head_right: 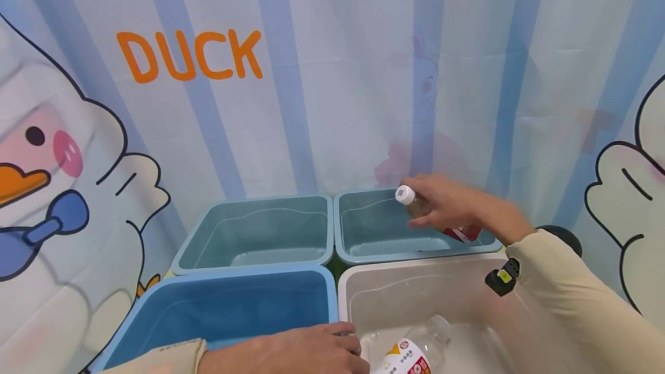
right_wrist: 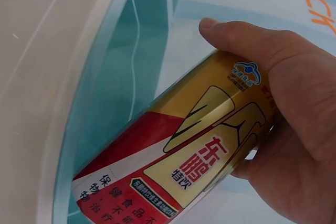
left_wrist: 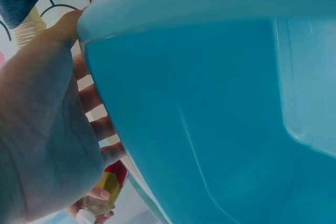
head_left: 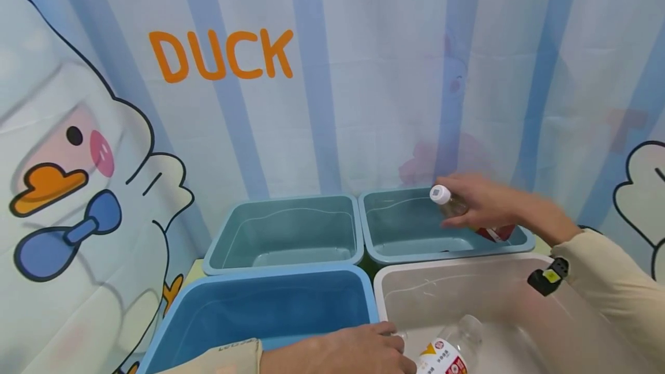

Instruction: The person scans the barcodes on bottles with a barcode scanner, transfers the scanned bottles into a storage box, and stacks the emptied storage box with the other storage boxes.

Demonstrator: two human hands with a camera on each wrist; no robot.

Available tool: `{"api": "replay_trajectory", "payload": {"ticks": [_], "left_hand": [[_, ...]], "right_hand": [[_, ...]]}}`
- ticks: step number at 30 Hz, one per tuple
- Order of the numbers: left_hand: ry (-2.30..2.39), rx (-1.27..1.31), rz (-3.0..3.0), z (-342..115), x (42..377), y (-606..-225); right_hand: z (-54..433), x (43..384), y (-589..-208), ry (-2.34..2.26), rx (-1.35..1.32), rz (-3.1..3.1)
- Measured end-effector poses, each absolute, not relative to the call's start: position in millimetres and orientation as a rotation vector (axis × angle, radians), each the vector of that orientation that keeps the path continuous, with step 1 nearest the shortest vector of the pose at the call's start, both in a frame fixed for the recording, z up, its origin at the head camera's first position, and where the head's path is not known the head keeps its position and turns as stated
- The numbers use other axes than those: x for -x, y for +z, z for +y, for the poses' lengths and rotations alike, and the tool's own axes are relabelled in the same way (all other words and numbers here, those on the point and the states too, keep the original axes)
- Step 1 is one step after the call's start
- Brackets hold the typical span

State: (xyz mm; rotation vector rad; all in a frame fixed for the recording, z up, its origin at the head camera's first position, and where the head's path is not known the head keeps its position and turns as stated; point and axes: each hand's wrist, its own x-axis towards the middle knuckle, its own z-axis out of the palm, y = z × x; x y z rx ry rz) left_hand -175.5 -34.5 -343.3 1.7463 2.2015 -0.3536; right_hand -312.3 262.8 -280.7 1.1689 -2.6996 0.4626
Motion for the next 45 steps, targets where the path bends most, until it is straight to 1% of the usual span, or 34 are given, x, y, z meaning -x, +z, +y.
{"api": "replay_trajectory", "payload": {"ticks": [15,26,39,45], "left_hand": [[-0.318,-1.717,2.212,-35.4,173.6,-343.9],[-0.344,-1.711,2.227,-35.5,171.1,-343.4],[-0.375,-1.74,2.198,-33.8,173.7,-344.2],[-0.435,-1.747,2.18,-32.7,174.4,-342.3]], "right_hand": [[243.4,325.4,-300.2,0.52,-1.21,-2.896],[234.3,330.8,-312.3,0.544,-1.151,-2.994],[231.4,331.8,-317.7,0.596,-1.136,-3.013],[232.9,333.5,-314.9,0.535,-1.102,-3.067]]}}
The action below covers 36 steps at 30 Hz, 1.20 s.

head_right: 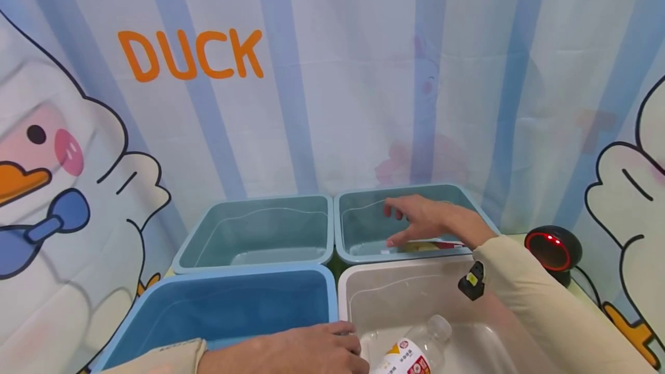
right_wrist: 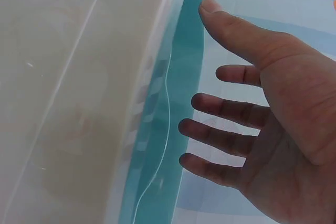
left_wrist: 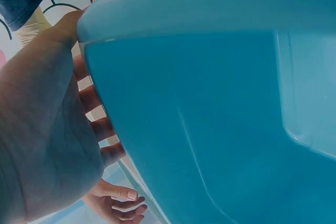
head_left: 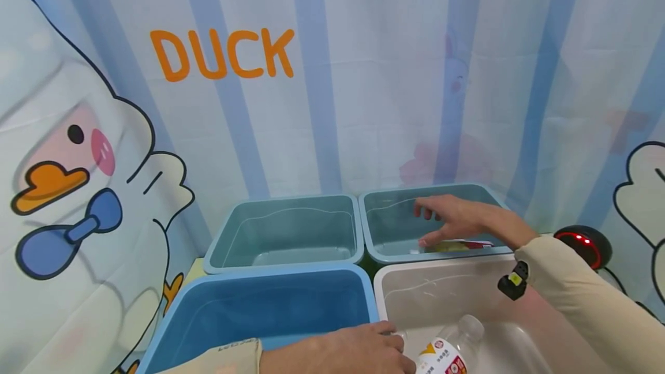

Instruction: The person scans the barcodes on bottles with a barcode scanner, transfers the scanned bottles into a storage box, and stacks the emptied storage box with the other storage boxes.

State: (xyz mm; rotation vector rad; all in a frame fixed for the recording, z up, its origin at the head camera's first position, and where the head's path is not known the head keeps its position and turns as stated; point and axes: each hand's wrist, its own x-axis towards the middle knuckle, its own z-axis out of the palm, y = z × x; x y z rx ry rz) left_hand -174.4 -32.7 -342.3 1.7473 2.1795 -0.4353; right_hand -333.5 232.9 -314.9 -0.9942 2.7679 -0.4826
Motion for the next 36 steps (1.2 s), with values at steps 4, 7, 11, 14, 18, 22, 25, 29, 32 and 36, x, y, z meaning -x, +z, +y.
{"api": "replay_trajectory", "payload": {"ticks": [4,7,11,14,18,22,25,29,32,36], "left_hand": [[-0.447,-1.748,2.175,-32.1,174.2,-342.3],[-0.437,-1.748,2.178,-32.0,175.5,-343.7],[-0.402,-1.741,2.181,-32.7,179.4,-347.9],[-0.387,-1.739,2.18,-33.1,181.9,-354.3],[-0.345,-1.743,2.193,-34.2,179.8,-355.1],[-0.312,-1.741,2.203,-35.0,175.4,-348.5],[-0.302,-1.726,2.208,-34.8,174.2,-346.6],[-0.304,-1.716,2.206,-34.8,173.5,-344.6],[-0.32,-1.726,2.199,-34.9,174.2,-344.9],[-0.331,-1.747,2.194,-34.8,175.4,-346.7]], "right_hand": [[234.0,330.8,-311.5,-0.453,0.975,2.778],[235.0,328.5,-308.7,-0.445,0.974,2.794],[236.3,325.8,-304.8,-0.448,0.962,2.817],[238.0,322.9,-302.9,-0.466,0.959,2.819],[240.0,316.2,-299.8,-0.495,0.96,2.826],[243.0,305.9,-293.7,-0.497,1.01,2.877],[245.7,297.2,-289.2,-0.483,1.093,2.921],[247.8,281.9,-284.3,-0.452,1.166,2.962],[248.0,267.7,-280.3,-0.418,1.198,2.967],[247.0,248.7,-276.4,-0.393,1.264,2.929]]}}
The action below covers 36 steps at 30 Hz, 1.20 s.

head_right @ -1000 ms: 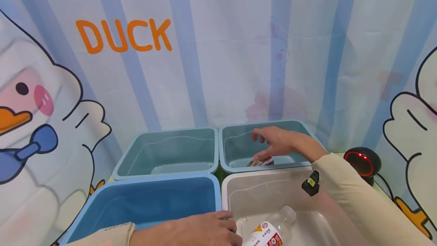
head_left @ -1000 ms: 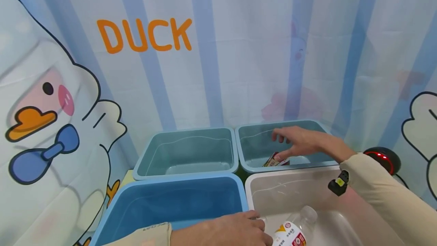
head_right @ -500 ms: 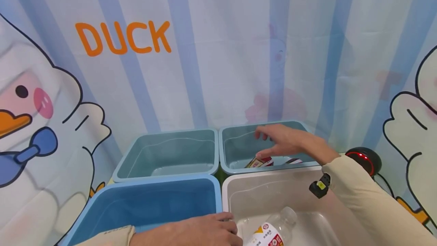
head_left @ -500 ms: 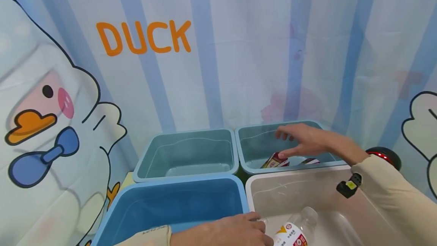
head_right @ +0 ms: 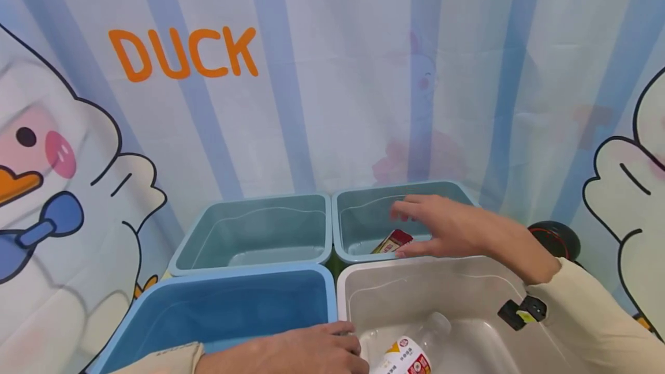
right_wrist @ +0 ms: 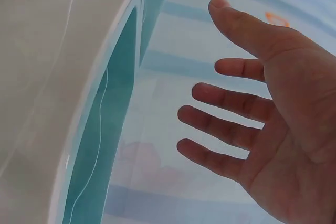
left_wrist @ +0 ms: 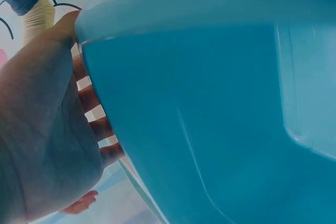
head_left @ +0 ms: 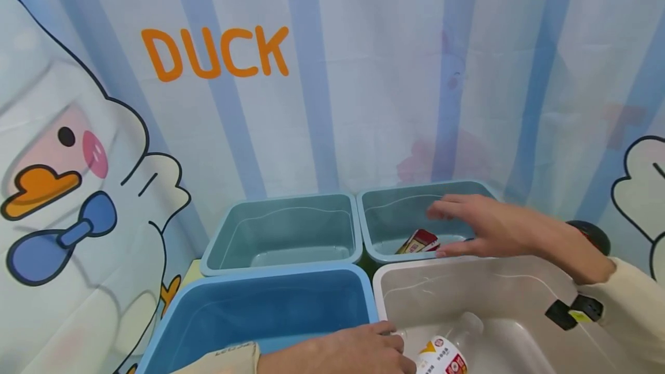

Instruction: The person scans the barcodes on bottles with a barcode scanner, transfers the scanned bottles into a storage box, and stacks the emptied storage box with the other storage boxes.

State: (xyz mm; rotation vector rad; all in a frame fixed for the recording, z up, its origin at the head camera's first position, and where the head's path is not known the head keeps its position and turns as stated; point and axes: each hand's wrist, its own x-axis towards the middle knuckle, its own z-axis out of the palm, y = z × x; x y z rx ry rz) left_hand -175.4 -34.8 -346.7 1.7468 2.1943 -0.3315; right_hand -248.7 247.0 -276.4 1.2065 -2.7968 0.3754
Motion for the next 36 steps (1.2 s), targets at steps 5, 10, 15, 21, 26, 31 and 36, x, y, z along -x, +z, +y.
{"api": "replay_trajectory", "payload": {"ticks": [5,10,15,21,26,31,36], "left_hand": [[-0.342,-1.77,2.194,-35.5,174.6,-345.9],[-0.376,-1.778,2.192,-35.7,173.9,-345.4],[-0.362,-1.754,2.199,-35.3,173.4,-345.0],[-0.401,-1.759,2.202,-33.7,172.5,-345.2],[-0.42,-1.764,2.199,-33.0,172.8,-345.8],[-0.429,-1.765,2.204,-33.2,172.3,-345.8],[-0.441,-1.764,2.204,-32.7,172.0,-345.9]], "right_hand": [[244.2,228.4,-279.9,0.461,-1.28,-2.84],[242.2,215.5,-292.7,0.575,-1.335,-2.948],[240.5,214.9,-311.5,0.595,-1.393,-3.067],[239.4,222.0,-335.9,0.598,-1.412,-3.193],[235.7,224.7,-350.3,0.562,-1.421,-3.236],[233.5,223.6,-360.2,0.522,-1.423,-3.246],[233.2,226.0,-370.7,0.493,-1.416,-3.33]]}}
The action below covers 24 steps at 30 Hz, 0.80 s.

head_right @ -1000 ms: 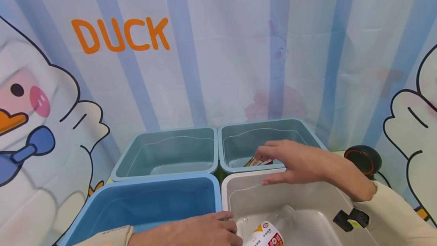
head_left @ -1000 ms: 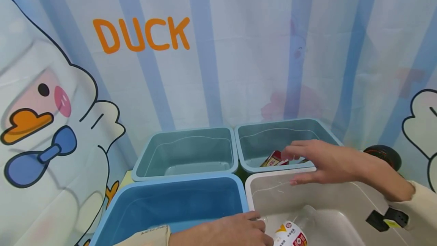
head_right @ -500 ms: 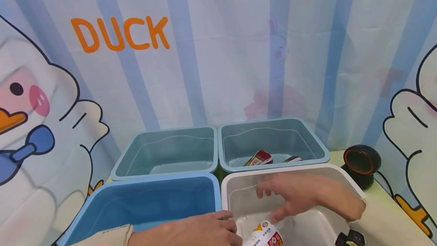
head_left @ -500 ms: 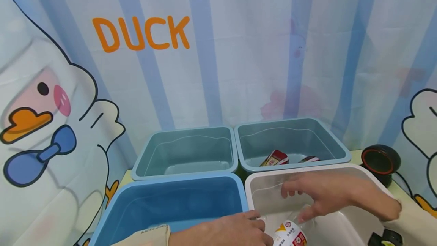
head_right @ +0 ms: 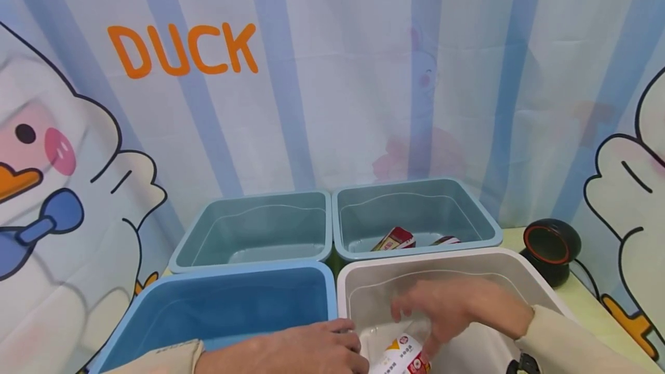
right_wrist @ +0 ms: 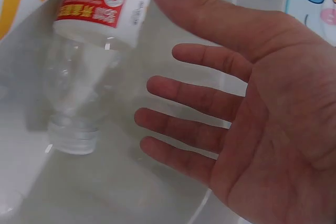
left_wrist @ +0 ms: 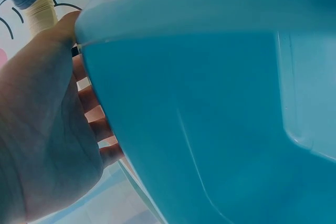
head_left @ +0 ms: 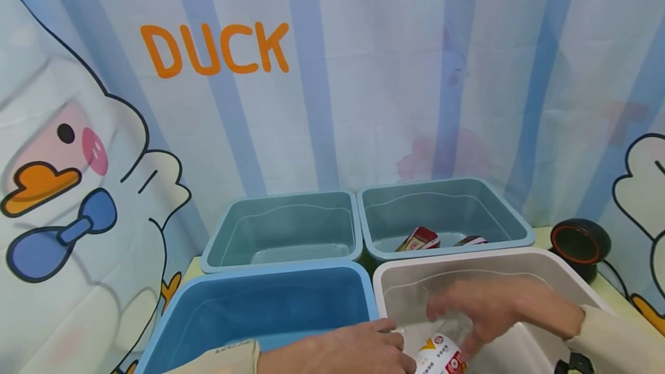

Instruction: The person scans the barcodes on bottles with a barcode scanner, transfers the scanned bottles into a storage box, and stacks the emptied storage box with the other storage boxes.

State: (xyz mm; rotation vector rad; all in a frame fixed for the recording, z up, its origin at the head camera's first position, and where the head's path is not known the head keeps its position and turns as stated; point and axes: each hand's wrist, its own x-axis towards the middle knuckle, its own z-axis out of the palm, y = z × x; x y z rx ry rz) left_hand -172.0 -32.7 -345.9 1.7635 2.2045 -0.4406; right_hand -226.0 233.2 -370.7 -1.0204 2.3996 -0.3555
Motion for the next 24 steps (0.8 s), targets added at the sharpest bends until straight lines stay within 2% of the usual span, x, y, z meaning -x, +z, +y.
{"api": "replay_trajectory", "payload": {"ticks": [24], "left_hand": [[-0.429,-1.777,2.184,-33.1,172.1,-343.7]], "right_hand": [[238.4,237.4,-404.8,-0.115,0.818,2.439]]}}
